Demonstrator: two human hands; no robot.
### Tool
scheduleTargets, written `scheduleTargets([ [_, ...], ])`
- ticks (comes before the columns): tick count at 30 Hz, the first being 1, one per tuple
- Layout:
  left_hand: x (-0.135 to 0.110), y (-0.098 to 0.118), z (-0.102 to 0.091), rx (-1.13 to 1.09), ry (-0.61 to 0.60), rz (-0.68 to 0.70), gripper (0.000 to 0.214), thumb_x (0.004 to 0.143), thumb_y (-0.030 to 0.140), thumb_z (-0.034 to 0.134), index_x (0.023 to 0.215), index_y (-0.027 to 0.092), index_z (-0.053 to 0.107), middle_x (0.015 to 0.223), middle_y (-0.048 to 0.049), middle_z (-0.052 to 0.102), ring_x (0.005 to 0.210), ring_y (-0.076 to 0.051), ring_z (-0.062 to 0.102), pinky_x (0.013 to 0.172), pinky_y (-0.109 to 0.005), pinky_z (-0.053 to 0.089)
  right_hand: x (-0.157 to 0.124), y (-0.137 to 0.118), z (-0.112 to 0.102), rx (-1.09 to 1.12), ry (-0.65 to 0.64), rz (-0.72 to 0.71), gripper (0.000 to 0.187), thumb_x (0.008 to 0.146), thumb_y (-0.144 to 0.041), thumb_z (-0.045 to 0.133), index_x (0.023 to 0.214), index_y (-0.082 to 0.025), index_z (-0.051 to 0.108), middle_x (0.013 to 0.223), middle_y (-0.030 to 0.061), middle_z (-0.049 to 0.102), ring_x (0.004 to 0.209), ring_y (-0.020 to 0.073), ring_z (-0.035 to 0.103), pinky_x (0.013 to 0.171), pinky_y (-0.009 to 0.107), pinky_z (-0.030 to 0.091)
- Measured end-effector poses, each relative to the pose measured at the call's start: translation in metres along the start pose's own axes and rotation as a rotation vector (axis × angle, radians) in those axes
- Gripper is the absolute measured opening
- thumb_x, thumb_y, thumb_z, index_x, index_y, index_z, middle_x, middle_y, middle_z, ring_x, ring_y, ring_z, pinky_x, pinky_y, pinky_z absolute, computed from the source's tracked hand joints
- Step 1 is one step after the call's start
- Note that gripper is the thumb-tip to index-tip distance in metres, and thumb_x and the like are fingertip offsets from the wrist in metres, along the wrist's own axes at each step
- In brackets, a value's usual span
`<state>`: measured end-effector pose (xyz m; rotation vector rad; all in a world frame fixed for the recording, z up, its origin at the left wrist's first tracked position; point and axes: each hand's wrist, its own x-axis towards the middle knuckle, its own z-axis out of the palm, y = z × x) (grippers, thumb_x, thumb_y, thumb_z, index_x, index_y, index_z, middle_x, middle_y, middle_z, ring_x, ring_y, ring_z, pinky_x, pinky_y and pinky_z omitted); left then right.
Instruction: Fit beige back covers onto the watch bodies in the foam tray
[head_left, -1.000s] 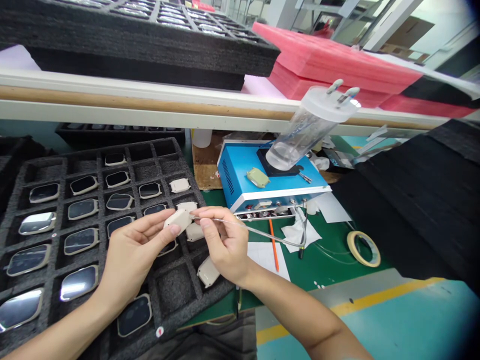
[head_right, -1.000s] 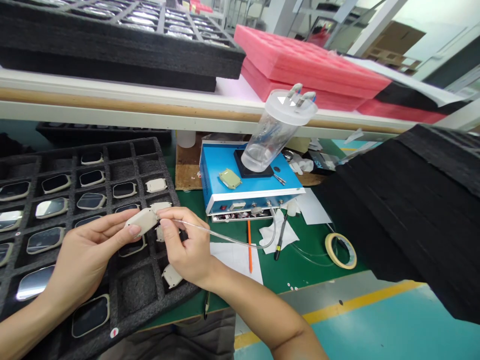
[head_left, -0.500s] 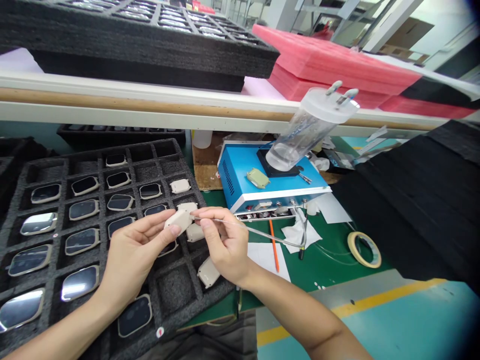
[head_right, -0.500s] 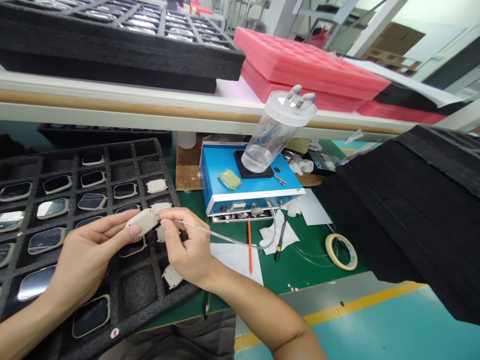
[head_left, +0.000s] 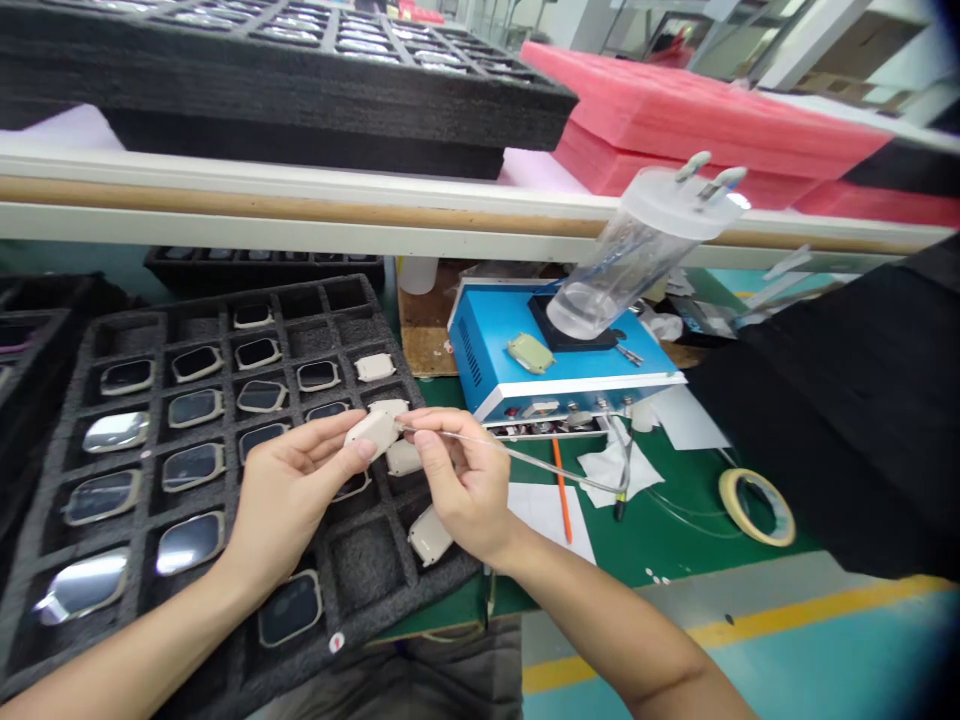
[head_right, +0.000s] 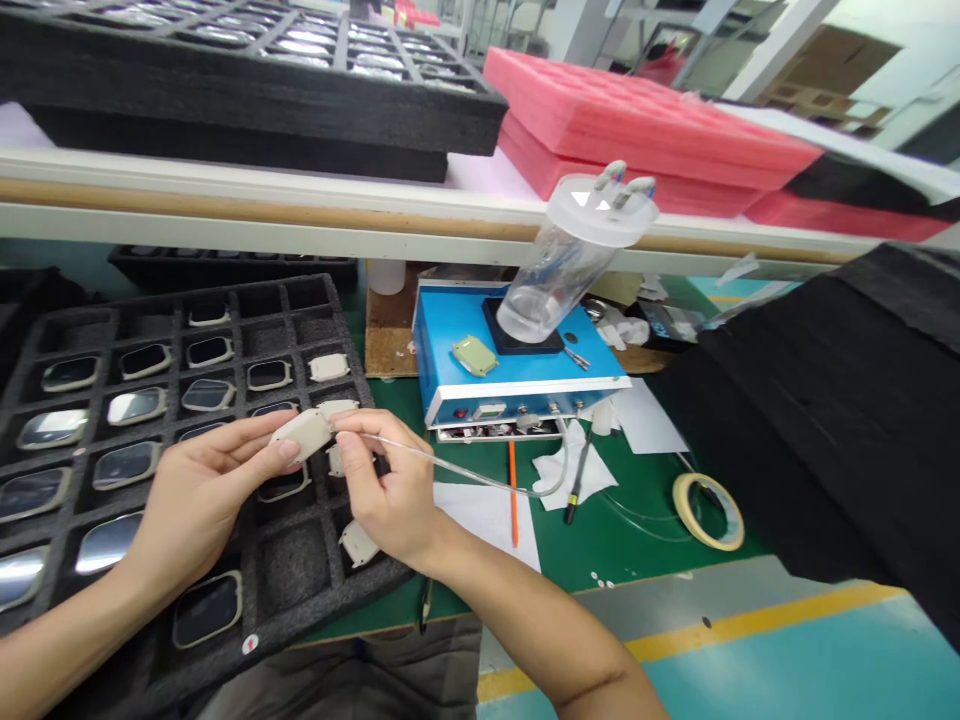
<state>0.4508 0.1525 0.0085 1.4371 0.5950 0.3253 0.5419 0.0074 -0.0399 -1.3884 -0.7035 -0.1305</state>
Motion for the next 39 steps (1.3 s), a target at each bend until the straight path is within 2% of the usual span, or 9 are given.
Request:
scheduleTargets([
  [4, 0.013, 0.026, 0.0, 0.13, -0.086, 0.029, 0.042, 0.074, 0.044, 0.09, 0.103, 0.015, 0.081, 0.103, -0.0125, 0.085, 0.095, -0.029, 0.081, 0.083, -0.038, 0.067, -0.004, 0.001, -0.001, 0.011, 0.04, 0.01, 0.012, 0.101, -0.025, 0.062, 0.103, -0.023, 0.073, 0.104, 0.0068, 0.079, 0.099, 0.0196, 0.078, 0.086, 0.034, 0.068],
  [8, 0.084, 0.051, 0.008, 0.633, -0.056, 0.352, 0.025, 0.086, 0.032, 0.074, 0.102, 0.014, 0.081, 0.102, -0.0108, 0.084, 0.089, -0.023, 0.078, 0.084, -0.033, 0.06, -0.008, 0.004, -0.001, 0.047, 0.044, -0.003, 0.011, 0.101, -0.026, 0.063, 0.103, -0.023, 0.073, 0.105, 0.007, 0.079, 0.099, 0.0207, 0.077, 0.087, 0.036, 0.067],
  [11, 0.144, 0.048, 0.017, 0.842, 0.029, 0.381, 0.021, 0.084, 0.022, 0.07, 0.099, 0.012, 0.082, 0.096, -0.013, 0.083, 0.089, -0.025, 0.076, 0.084, -0.033, 0.057, -0.009, 0.004, -0.002, 0.052, 0.027, 0.021, 0.011, 0.101, -0.026, 0.064, 0.104, -0.023, 0.074, 0.106, 0.0074, 0.078, 0.1, 0.0211, 0.077, 0.089, 0.038, 0.067],
  [14, 0.169, 0.036, 0.017, 0.946, 0.049, 0.367, 0.018, 0.085, 0.023, 0.069, 0.089, 0.012, 0.083, 0.09, -0.0155, 0.083, 0.088, -0.03, 0.075, 0.085, -0.039, 0.056, -0.008, 0.001, -0.002, 0.043, 0.015, 0.027, 0.012, 0.101, -0.027, 0.063, 0.104, -0.023, 0.074, 0.104, 0.0067, 0.079, 0.097, 0.0207, 0.078, 0.087, 0.037, 0.066],
  [20, 0.113, 0.041, -0.017, 1.108, 0.09, 0.554, 0.042, 0.093, 0.028, 0.064, 0.13, 0.009, 0.073, 0.14, -0.0194, 0.07, 0.134, -0.035, 0.058, 0.118, -0.048, 0.037, -0.007, -0.003, -0.003, 0.033, -0.004, -0.004, 0.011, 0.101, -0.025, 0.063, 0.103, -0.023, 0.073, 0.103, 0.0063, 0.079, 0.094, 0.0206, 0.079, 0.084, 0.036, 0.066],
  [26, 0.006, 0.024, -0.028, 1.41, -0.303, 0.556, 0.027, 0.095, 0.033, 0.069, 0.115, 0.016, 0.078, 0.115, -0.0136, 0.081, 0.108, -0.034, 0.074, 0.095, -0.045, 0.056, -0.007, 0.0, -0.004, 0.053, -0.006, 0.004, 0.011, 0.101, -0.024, 0.063, 0.105, -0.023, 0.073, 0.107, 0.006, 0.077, 0.098, 0.0197, 0.078, 0.085, 0.034, 0.065],
  [31, -0.012, 0.024, -0.012, 1.623, -0.468, 0.432, 0.024, 0.099, 0.016, 0.057, 0.113, 0.012, 0.076, 0.11, -0.0182, 0.081, 0.104, -0.037, 0.077, 0.087, -0.046, 0.06, -0.009, 0.002, -0.002, 0.062, 0.06, 0.006, 0.01, 0.101, -0.026, 0.064, 0.103, -0.023, 0.073, 0.11, 0.0069, 0.075, 0.098, 0.0208, 0.078, 0.081, 0.035, 0.067],
  [33, -0.003, 0.03, -0.011, 1.48, -0.446, 0.405, 0.028, 0.1, 0.015, 0.052, 0.115, 0.012, 0.076, 0.108, -0.018, 0.082, 0.1, -0.036, 0.079, 0.088, -0.047, 0.06, -0.009, 0.002, -0.001, 0.083, 0.077, -0.007, 0.01, 0.102, -0.026, 0.063, 0.104, -0.024, 0.073, 0.107, 0.0061, 0.075, 0.094, 0.0196, 0.078, 0.081, 0.035, 0.068],
  [39, 0.019, 0.016, -0.006, 0.42, -0.24, 0.199, 0.037, 0.091, 0.034, 0.072, 0.122, 0.013, 0.073, 0.108, -0.0125, 0.083, 0.093, -0.025, 0.079, 0.082, -0.034, 0.062, -0.009, 0.001, 0.0, 0.087, 0.094, -0.03, 0.011, 0.102, -0.024, 0.062, 0.109, -0.025, 0.07, 0.103, 0.0045, 0.075, 0.092, 0.0179, 0.077, 0.084, 0.033, 0.067],
])
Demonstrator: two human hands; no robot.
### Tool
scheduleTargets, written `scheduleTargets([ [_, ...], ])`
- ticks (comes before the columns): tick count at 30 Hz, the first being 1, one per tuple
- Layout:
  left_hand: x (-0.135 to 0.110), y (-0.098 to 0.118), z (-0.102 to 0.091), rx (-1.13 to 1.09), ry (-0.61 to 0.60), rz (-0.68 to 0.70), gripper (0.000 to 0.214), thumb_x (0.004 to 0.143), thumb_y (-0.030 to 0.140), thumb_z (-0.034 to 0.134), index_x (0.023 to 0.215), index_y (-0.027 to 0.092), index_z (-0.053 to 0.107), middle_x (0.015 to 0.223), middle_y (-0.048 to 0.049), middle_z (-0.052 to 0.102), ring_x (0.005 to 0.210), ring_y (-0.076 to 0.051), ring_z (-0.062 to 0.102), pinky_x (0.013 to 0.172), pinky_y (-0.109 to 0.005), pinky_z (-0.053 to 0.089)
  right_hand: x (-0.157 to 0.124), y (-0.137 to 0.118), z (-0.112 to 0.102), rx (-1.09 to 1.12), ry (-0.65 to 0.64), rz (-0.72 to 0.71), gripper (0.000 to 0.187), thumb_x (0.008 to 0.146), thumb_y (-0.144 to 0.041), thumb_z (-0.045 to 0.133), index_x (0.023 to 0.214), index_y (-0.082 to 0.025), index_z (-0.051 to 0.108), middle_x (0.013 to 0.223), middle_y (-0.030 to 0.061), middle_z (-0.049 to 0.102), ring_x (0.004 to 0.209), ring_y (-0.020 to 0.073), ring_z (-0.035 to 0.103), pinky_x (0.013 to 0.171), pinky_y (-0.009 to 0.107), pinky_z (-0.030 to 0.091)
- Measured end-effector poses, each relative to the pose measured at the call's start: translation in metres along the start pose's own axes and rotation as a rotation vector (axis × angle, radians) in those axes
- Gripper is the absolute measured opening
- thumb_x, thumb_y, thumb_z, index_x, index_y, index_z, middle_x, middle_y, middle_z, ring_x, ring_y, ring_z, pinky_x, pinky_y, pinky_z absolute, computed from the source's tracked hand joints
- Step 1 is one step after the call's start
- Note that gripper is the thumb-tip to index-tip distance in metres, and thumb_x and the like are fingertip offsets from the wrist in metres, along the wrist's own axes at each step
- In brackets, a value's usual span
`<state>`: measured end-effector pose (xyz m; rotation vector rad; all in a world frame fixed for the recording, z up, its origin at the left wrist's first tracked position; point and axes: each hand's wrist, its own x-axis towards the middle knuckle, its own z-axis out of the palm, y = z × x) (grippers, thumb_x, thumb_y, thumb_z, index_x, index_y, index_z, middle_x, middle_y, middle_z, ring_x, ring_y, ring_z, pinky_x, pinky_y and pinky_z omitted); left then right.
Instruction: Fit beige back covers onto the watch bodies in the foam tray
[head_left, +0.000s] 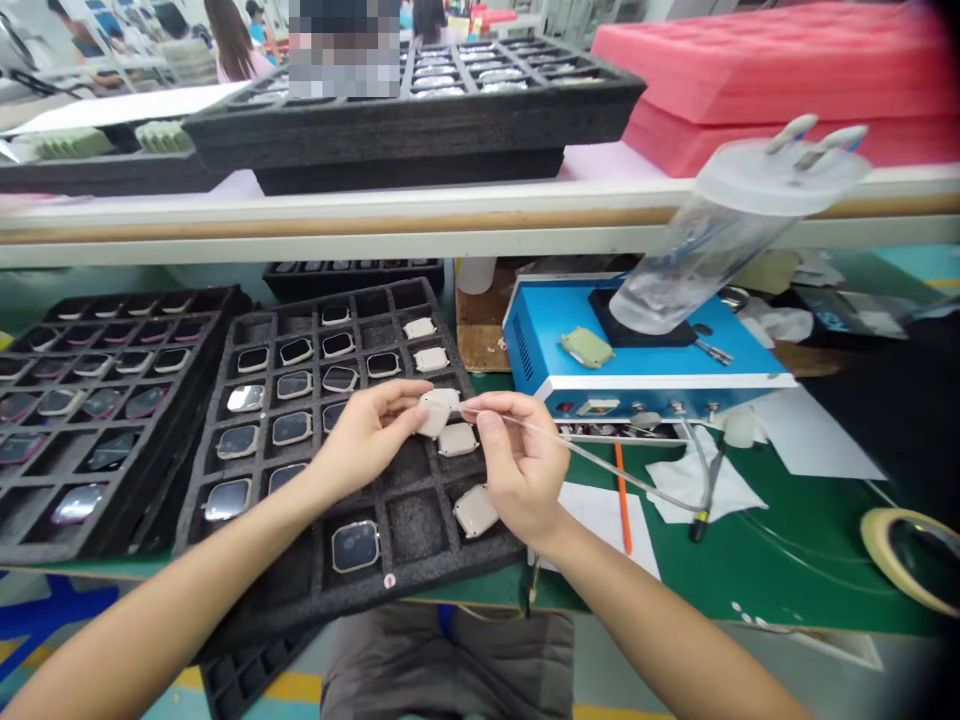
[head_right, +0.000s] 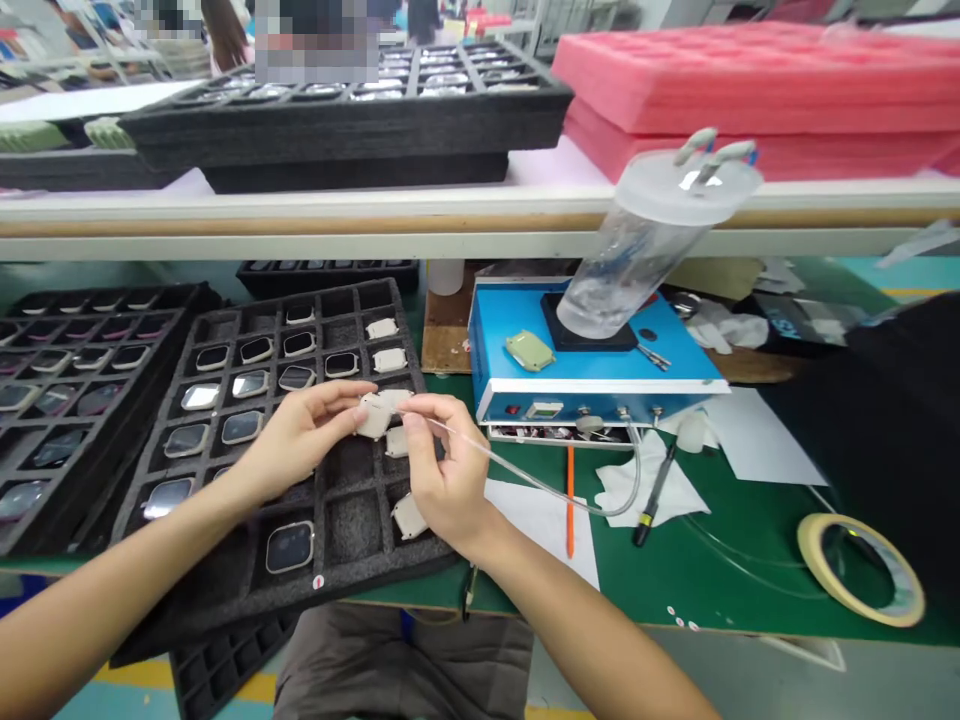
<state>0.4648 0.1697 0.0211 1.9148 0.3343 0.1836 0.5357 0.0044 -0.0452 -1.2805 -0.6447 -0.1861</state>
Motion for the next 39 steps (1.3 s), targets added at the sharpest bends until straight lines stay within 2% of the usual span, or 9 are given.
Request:
scheduleTargets([
  [3, -0.001, -0.007, 0.013, -0.348, 0.096, -0.134, 0.05, 0.076, 0.031, 0.088, 0.12, 0.013, 0.072, 0.094, -0.0066, 0.081, 0.08, -0.019, 0.076, 0.075, -0.03, 0.062, 0.0, 0.0, -0.001, -0.023, -0.007, 0.005, 0.012, 0.104, -0.023, 0.059, 0.106, -0.024, 0.071, 0.102, 0.005, 0.073, 0.094, 0.0178, 0.076, 0.083, 0.033, 0.066],
  [6, -0.004, -0.008, 0.021, -0.586, 0.134, -0.182, 0.051, 0.065, 0.023, 0.095, 0.111, 0.013, 0.076, 0.099, -0.0054, 0.08, 0.083, -0.016, 0.075, 0.077, -0.027, 0.063, -0.001, 0.0, -0.003, -0.036, -0.025, -0.011, 0.013, 0.103, -0.022, 0.059, 0.106, -0.023, 0.071, 0.103, 0.0055, 0.072, 0.096, 0.0195, 0.076, 0.085, 0.036, 0.066],
  [9, -0.005, -0.008, 0.022, -0.667, 0.147, -0.195, 0.04, 0.067, 0.024, 0.096, 0.1, 0.013, 0.078, 0.096, -0.006, 0.082, 0.083, -0.015, 0.076, 0.077, -0.024, 0.063, -0.002, -0.001, -0.004, -0.036, -0.027, -0.016, 0.014, 0.103, -0.021, 0.059, 0.109, -0.024, 0.071, 0.105, 0.0061, 0.073, 0.1, 0.0216, 0.077, 0.088, 0.04, 0.067],
  [13, -0.009, -0.011, 0.021, -0.744, 0.163, -0.208, 0.04, 0.068, 0.027, 0.098, 0.098, 0.014, 0.075, 0.088, -0.0056, 0.084, 0.078, -0.015, 0.077, 0.073, -0.023, 0.062, -0.004, 0.0, -0.005, -0.091, -0.034, -0.007, 0.014, 0.102, -0.02, 0.061, 0.108, -0.025, 0.072, 0.106, 0.0063, 0.075, 0.102, 0.0232, 0.077, 0.089, 0.043, 0.068],
  [16, -0.012, -0.014, 0.022, -0.77, 0.177, -0.181, 0.039, 0.07, 0.028, 0.097, 0.099, 0.015, 0.074, 0.09, -0.0053, 0.085, 0.078, -0.014, 0.078, 0.073, -0.022, 0.061, -0.005, -0.001, -0.004, -0.103, -0.029, 0.019, 0.011, 0.101, -0.02, 0.063, 0.105, -0.023, 0.073, 0.104, 0.006, 0.076, 0.099, 0.0228, 0.078, 0.09, 0.044, 0.069],
  [21, -0.013, -0.015, 0.023, -0.777, 0.141, -0.156, 0.035, 0.075, 0.025, 0.094, 0.101, 0.016, 0.073, 0.095, -0.0057, 0.086, 0.081, -0.015, 0.08, 0.074, -0.022, 0.06, -0.005, -0.004, -0.002, -0.079, -0.03, 0.041, 0.011, 0.1, -0.018, 0.064, 0.103, -0.023, 0.074, 0.102, 0.0052, 0.076, 0.096, 0.0205, 0.079, 0.083, 0.038, 0.072],
  [24, -0.013, -0.014, 0.022, -0.792, 0.138, -0.146, 0.034, 0.076, 0.025, 0.094, 0.101, 0.016, 0.072, 0.095, -0.0046, 0.086, 0.082, -0.014, 0.08, 0.074, -0.021, 0.06, -0.005, -0.005, -0.002, -0.089, -0.038, 0.037, 0.011, 0.1, -0.018, 0.065, 0.103, -0.022, 0.074, 0.101, 0.0052, 0.076, 0.097, 0.0207, 0.079, 0.083, 0.038, 0.073],
  [32, -0.013, -0.015, 0.023, -0.782, 0.133, -0.134, 0.036, 0.076, 0.026, 0.094, 0.102, 0.016, 0.072, 0.096, -0.0046, 0.086, 0.082, -0.015, 0.079, 0.073, -0.022, 0.06, -0.005, -0.005, -0.002, -0.09, -0.028, 0.039, 0.011, 0.1, -0.017, 0.064, 0.104, -0.022, 0.074, 0.101, 0.0047, 0.077, 0.095, 0.0193, 0.08, 0.083, 0.036, 0.073],
  [39, -0.014, -0.013, 0.022, -0.721, 0.157, -0.152, 0.038, 0.075, 0.029, 0.094, 0.104, 0.016, 0.073, 0.097, -0.0073, 0.085, 0.085, -0.021, 0.08, 0.074, -0.027, 0.06, -0.005, -0.005, -0.002, -0.099, -0.022, 0.05, 0.01, 0.1, -0.019, 0.064, 0.102, -0.023, 0.074, 0.102, 0.0059, 0.076, 0.094, 0.0208, 0.08, 0.082, 0.038, 0.074],
])
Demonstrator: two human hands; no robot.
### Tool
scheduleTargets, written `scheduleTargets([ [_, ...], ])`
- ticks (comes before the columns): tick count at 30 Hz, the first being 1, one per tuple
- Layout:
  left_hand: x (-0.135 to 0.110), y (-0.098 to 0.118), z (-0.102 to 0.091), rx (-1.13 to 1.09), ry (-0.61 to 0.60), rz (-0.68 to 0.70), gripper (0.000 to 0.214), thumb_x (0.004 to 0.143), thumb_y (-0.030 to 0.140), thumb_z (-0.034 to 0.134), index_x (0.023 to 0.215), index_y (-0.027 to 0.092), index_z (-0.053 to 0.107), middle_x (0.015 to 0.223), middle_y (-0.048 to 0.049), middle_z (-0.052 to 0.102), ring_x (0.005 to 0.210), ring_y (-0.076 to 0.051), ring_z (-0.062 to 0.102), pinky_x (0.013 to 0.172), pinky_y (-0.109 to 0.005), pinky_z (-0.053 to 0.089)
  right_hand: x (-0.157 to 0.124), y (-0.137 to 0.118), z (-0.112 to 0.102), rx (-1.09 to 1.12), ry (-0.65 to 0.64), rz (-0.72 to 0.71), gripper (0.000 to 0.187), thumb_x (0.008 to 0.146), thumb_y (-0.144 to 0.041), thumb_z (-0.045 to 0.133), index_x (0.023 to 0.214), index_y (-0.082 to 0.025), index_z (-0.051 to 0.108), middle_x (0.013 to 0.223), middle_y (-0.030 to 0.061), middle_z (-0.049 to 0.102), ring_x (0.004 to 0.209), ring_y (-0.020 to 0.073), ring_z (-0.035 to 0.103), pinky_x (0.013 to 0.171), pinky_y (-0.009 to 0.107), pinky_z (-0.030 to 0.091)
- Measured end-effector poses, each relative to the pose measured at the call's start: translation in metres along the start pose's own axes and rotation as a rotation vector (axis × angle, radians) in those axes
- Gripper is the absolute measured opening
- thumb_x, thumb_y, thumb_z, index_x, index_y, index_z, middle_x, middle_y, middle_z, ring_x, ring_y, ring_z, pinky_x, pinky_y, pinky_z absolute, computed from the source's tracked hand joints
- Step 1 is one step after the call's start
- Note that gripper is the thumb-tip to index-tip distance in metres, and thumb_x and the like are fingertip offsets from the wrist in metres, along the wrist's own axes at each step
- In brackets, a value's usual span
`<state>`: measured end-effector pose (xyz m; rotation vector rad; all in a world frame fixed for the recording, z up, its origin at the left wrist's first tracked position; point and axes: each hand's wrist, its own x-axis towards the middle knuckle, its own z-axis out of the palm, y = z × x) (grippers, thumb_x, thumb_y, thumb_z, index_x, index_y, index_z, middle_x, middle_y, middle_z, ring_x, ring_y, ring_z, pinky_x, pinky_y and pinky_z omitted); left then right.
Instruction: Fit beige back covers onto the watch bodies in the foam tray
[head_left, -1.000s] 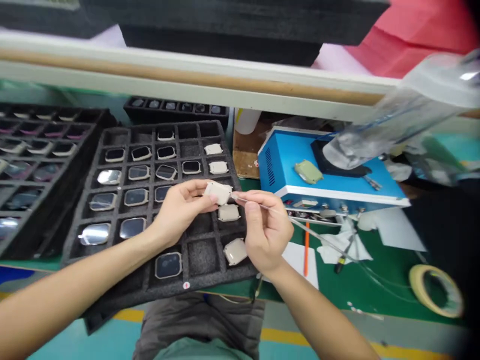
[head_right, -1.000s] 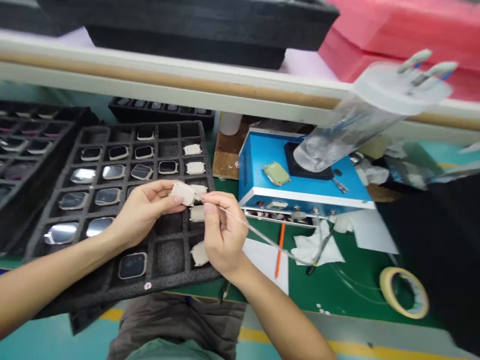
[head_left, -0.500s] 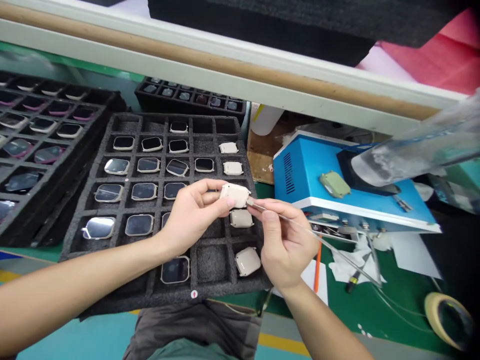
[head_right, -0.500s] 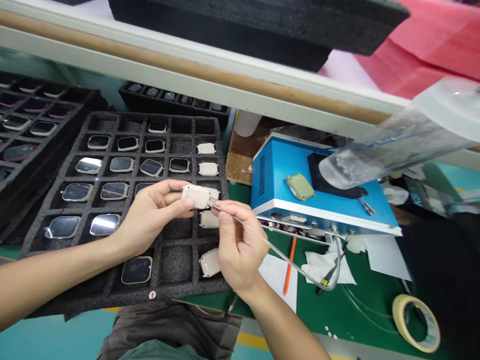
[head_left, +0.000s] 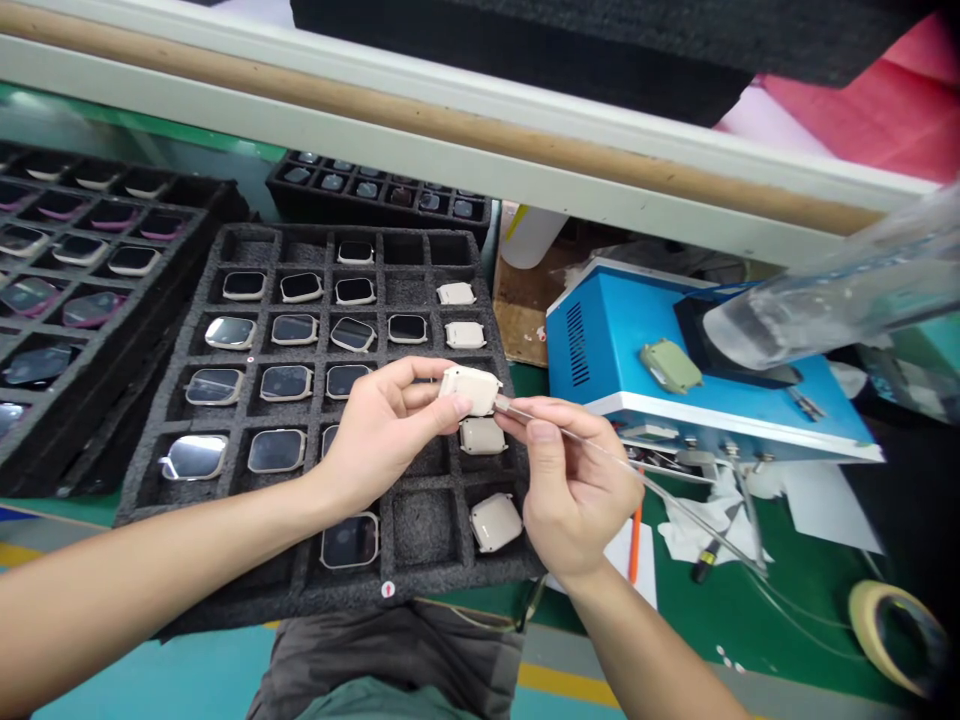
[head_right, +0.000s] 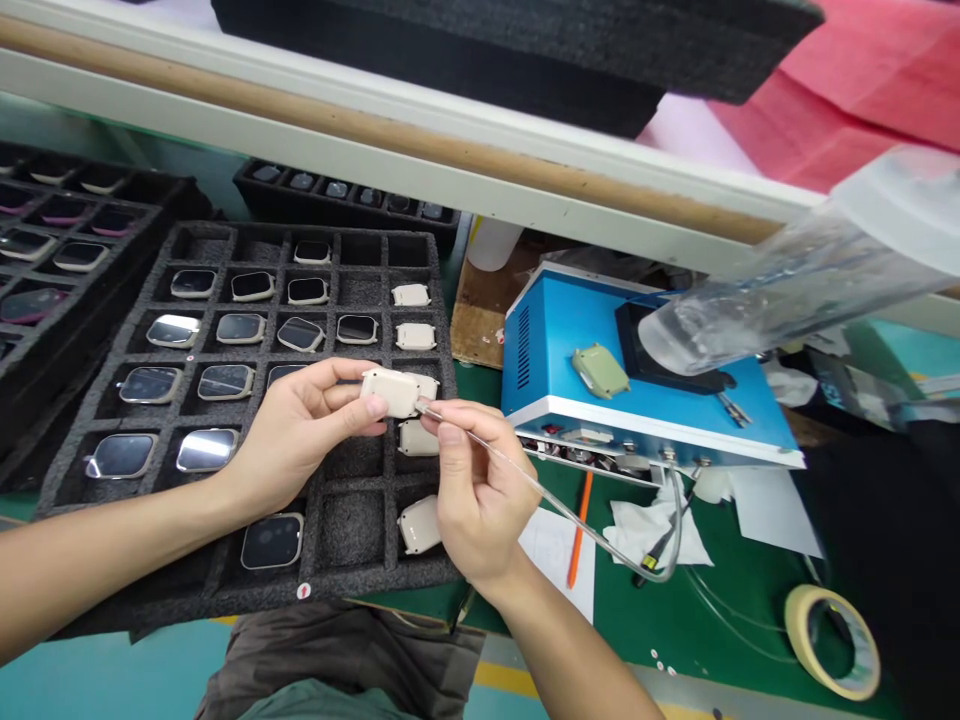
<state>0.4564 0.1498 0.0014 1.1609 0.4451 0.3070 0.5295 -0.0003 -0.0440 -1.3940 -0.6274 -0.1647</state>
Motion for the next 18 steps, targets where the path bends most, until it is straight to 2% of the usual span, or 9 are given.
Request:
scheduleTargets([
  [12, -0.0009, 0.001, -0.0004, 0.001, -0.032, 0.026, 0.037, 0.077, 0.028, 0.093, 0.104, 0.017, 0.072, 0.1, -0.0067, 0.086, 0.095, -0.024, 0.082, 0.086, -0.031, 0.064, 0.0009, 0.0006, -0.0002, 0.014, -0.019, -0.013, 0.013, 0.1, -0.017, 0.064, 0.104, -0.024, 0.074, 0.103, 0.0051, 0.075, 0.096, 0.02, 0.078, 0.083, 0.037, 0.073],
  [18, -0.0009, 0.0006, 0.0003, -0.007, -0.034, 0.04, 0.037, 0.076, 0.026, 0.094, 0.103, 0.016, 0.071, 0.099, -0.0071, 0.086, 0.093, -0.024, 0.082, 0.088, -0.033, 0.065, 0.0013, 0.0011, -0.0007, -0.021, -0.023, -0.019, 0.011, 0.1, -0.019, 0.064, 0.104, -0.024, 0.073, 0.102, 0.006, 0.076, 0.097, 0.0223, 0.078, 0.083, 0.042, 0.072],
])
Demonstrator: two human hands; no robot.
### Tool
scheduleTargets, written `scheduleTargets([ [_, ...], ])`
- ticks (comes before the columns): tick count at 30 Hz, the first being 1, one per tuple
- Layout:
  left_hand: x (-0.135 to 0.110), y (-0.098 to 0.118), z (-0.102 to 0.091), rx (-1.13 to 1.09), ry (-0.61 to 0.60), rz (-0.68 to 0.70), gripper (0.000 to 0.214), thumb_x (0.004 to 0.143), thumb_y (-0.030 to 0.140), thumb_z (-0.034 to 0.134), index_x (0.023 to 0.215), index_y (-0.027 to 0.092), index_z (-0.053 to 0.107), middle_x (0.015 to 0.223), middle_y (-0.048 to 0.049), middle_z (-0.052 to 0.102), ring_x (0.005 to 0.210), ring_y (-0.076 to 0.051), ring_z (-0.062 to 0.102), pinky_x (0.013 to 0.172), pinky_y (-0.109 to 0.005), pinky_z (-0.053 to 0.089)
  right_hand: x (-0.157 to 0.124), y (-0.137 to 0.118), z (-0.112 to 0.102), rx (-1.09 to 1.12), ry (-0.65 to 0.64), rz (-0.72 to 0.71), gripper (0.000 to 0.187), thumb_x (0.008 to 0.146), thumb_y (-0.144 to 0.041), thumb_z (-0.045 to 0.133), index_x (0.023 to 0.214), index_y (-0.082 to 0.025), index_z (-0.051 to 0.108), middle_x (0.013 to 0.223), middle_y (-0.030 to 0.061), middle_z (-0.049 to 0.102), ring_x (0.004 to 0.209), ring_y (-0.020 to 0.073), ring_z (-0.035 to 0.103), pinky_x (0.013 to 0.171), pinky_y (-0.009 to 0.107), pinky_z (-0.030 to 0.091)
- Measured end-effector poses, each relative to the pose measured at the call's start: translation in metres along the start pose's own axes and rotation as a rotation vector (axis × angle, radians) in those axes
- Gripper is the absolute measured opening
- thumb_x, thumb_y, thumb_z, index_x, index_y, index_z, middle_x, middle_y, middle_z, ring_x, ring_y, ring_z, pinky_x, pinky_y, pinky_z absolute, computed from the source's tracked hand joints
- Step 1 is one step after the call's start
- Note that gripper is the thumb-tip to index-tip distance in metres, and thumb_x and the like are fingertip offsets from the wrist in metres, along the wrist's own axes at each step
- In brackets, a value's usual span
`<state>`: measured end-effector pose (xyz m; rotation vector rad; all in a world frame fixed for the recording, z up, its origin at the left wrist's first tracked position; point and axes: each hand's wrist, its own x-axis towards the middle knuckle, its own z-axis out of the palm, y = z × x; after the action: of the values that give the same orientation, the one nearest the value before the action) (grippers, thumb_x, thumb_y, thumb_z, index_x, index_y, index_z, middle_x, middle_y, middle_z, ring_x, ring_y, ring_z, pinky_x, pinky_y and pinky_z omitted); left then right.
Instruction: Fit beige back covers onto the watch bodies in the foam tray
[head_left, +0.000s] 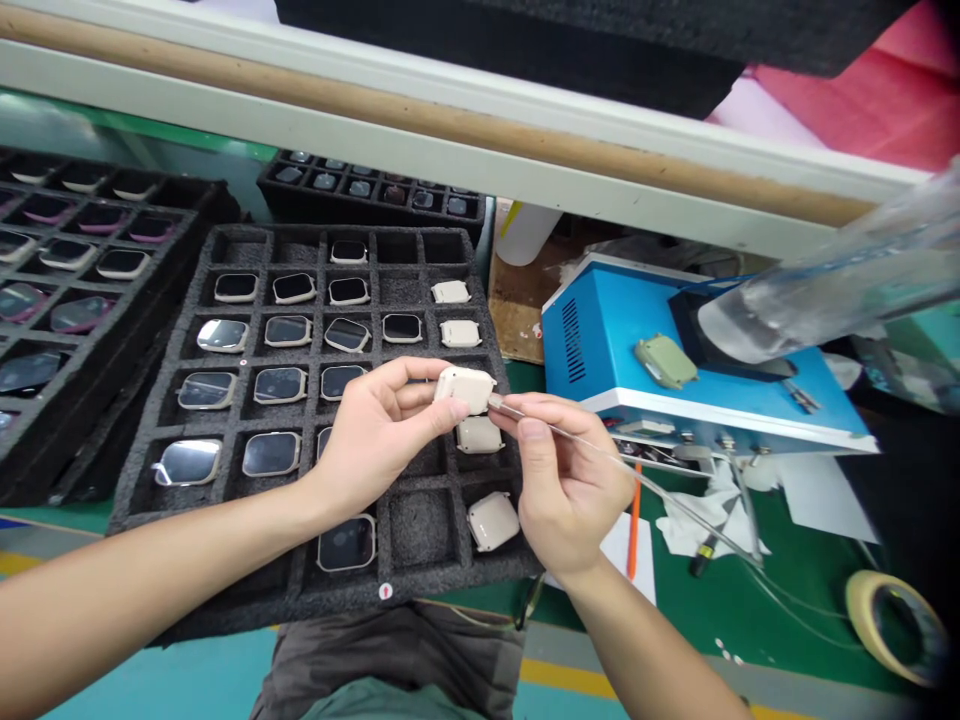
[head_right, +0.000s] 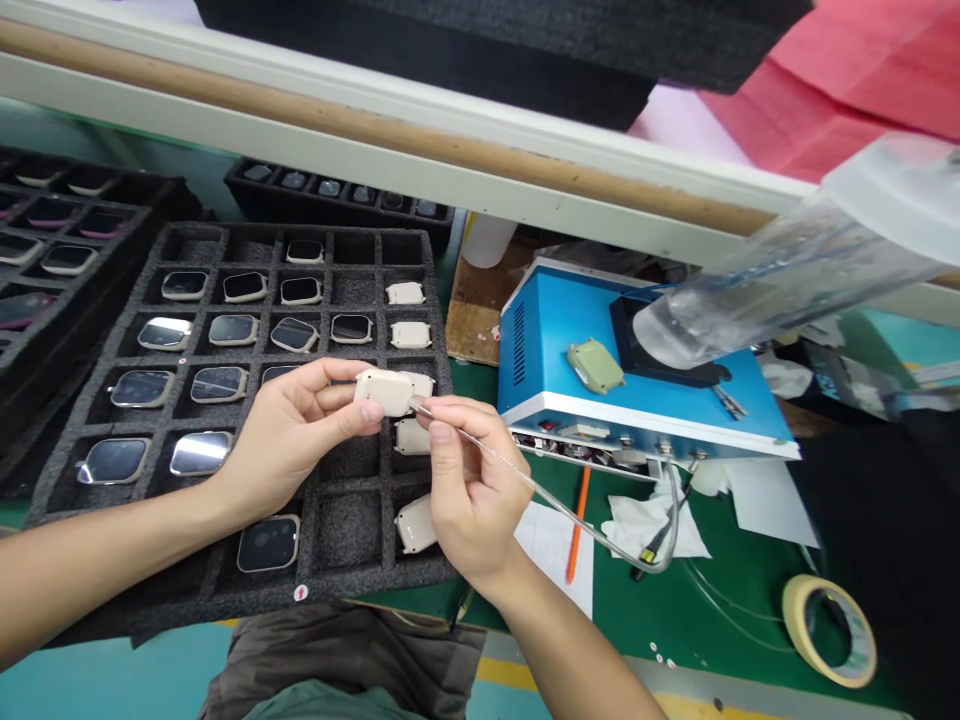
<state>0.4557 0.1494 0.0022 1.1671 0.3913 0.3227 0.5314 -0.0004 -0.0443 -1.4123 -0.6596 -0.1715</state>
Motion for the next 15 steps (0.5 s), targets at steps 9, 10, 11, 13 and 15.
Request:
scheduleTargets([
  [9, -0.0006, -0.0006, -0.0013, 0.043, 0.004, 0.009, 0.037, 0.076, 0.027, 0.094, 0.104, 0.017, 0.072, 0.102, -0.0078, 0.085, 0.097, -0.025, 0.082, 0.091, -0.034, 0.065, 0.0006, 0.0019, -0.0003, 0.003, -0.013, -0.01, 0.012, 0.1, -0.019, 0.063, 0.104, -0.025, 0.073, 0.105, 0.0064, 0.075, 0.098, 0.0227, 0.077, 0.084, 0.043, 0.071],
  [10, -0.0001, -0.0003, -0.0014, 0.05, 0.002, 0.007, 0.038, 0.076, 0.028, 0.094, 0.105, 0.017, 0.072, 0.102, -0.0082, 0.085, 0.097, -0.026, 0.082, 0.09, -0.035, 0.065, 0.0011, 0.0017, -0.0002, -0.002, -0.013, -0.011, 0.012, 0.1, -0.019, 0.063, 0.104, -0.025, 0.073, 0.104, 0.0063, 0.075, 0.098, 0.0225, 0.077, 0.084, 0.043, 0.071],
  [11, 0.0004, 0.0, -0.0014, 0.058, -0.001, 0.003, 0.038, 0.076, 0.029, 0.094, 0.106, 0.017, 0.073, 0.102, -0.0086, 0.085, 0.097, -0.027, 0.082, 0.09, -0.035, 0.065, 0.0017, 0.0014, 0.0, -0.006, -0.016, -0.012, 0.012, 0.101, -0.019, 0.062, 0.104, -0.025, 0.073, 0.104, 0.0064, 0.075, 0.098, 0.0223, 0.076, 0.083, 0.042, 0.071],
  [13, 0.0015, 0.0008, -0.0013, 0.078, 0.006, -0.004, 0.039, 0.076, 0.03, 0.094, 0.107, 0.017, 0.073, 0.102, -0.0088, 0.085, 0.097, -0.027, 0.082, 0.09, -0.035, 0.065, 0.0032, 0.0009, 0.0004, -0.009, -0.023, -0.014, 0.013, 0.101, -0.02, 0.061, 0.105, -0.024, 0.073, 0.105, 0.0069, 0.075, 0.098, 0.0219, 0.076, 0.083, 0.041, 0.07],
  [15, 0.0026, 0.0015, -0.0013, 0.103, 0.025, -0.006, 0.039, 0.076, 0.03, 0.094, 0.107, 0.018, 0.074, 0.103, -0.0085, 0.085, 0.097, -0.026, 0.082, 0.09, -0.033, 0.065, 0.005, 0.0013, 0.0008, -0.003, -0.036, -0.014, 0.013, 0.101, -0.02, 0.061, 0.106, -0.024, 0.072, 0.106, 0.0077, 0.075, 0.1, 0.0219, 0.075, 0.083, 0.041, 0.07],
])
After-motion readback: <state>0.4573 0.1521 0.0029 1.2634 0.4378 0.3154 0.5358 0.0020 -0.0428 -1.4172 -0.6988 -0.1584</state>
